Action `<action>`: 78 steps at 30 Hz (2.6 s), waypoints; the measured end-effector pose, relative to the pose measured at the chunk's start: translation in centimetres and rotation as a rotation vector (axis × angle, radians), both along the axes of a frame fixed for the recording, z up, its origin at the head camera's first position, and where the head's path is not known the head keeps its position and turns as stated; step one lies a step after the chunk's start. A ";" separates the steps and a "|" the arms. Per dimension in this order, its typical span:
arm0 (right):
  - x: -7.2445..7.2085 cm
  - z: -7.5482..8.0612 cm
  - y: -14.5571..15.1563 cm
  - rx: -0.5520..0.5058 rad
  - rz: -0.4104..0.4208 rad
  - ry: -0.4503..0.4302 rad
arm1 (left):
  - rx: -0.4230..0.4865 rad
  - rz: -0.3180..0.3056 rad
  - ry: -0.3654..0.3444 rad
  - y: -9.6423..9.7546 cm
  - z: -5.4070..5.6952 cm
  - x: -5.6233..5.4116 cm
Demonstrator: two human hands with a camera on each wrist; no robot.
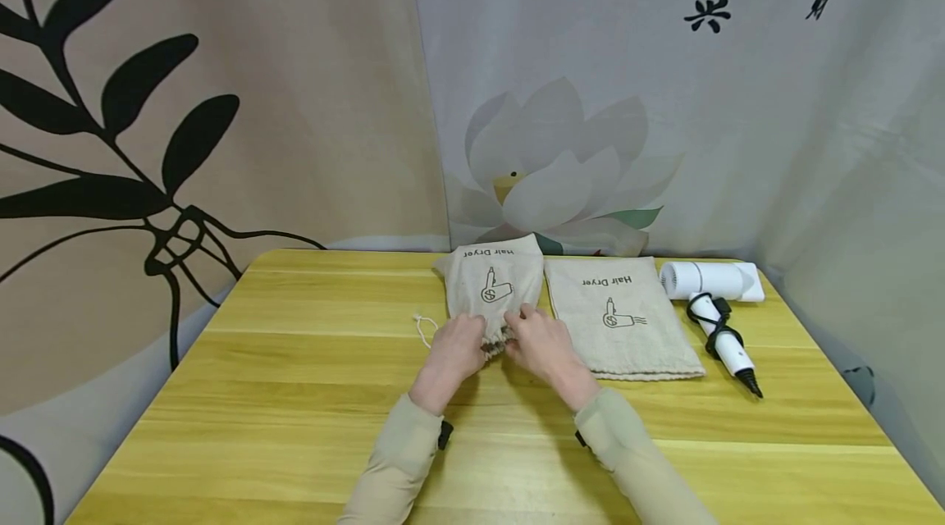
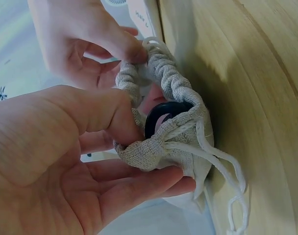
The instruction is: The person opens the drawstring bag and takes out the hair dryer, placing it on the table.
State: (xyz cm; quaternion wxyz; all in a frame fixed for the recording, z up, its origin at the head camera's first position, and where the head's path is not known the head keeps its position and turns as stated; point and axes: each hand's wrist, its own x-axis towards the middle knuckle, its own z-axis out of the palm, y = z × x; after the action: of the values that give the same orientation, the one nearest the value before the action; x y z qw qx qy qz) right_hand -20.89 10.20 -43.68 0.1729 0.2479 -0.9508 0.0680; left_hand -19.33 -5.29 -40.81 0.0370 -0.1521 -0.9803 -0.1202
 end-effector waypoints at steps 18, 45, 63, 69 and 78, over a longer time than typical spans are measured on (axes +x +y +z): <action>-0.1 0.3 1.5 -0.034 -0.019 -0.103 | 0.001 0.015 -0.038 -0.6 0.0 0.3; 0.2 0.6 3.0 -0.069 -0.052 -0.215 | 0.028 0.032 -0.103 -1.4 -0.2 0.4; 0.0 0.2 3.7 -0.102 -0.033 -0.152 | 0.025 0.053 -0.150 -1.5 -0.5 0.3; -0.1 0.2 4.0 -0.082 -0.058 -0.145 | 0.036 0.073 -0.154 -1.7 -0.6 0.1; -0.1 0.1 4.3 -0.093 -0.058 -0.096 | 0.020 0.087 -0.141 -1.7 -0.6 -0.1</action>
State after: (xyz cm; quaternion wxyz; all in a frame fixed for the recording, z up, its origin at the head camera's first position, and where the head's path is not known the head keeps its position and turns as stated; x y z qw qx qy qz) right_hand -20.97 14.53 -43.55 0.1404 0.2083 -0.9606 0.1187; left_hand -19.41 -7.04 -41.41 -0.0252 -0.1000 -0.9850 -0.1385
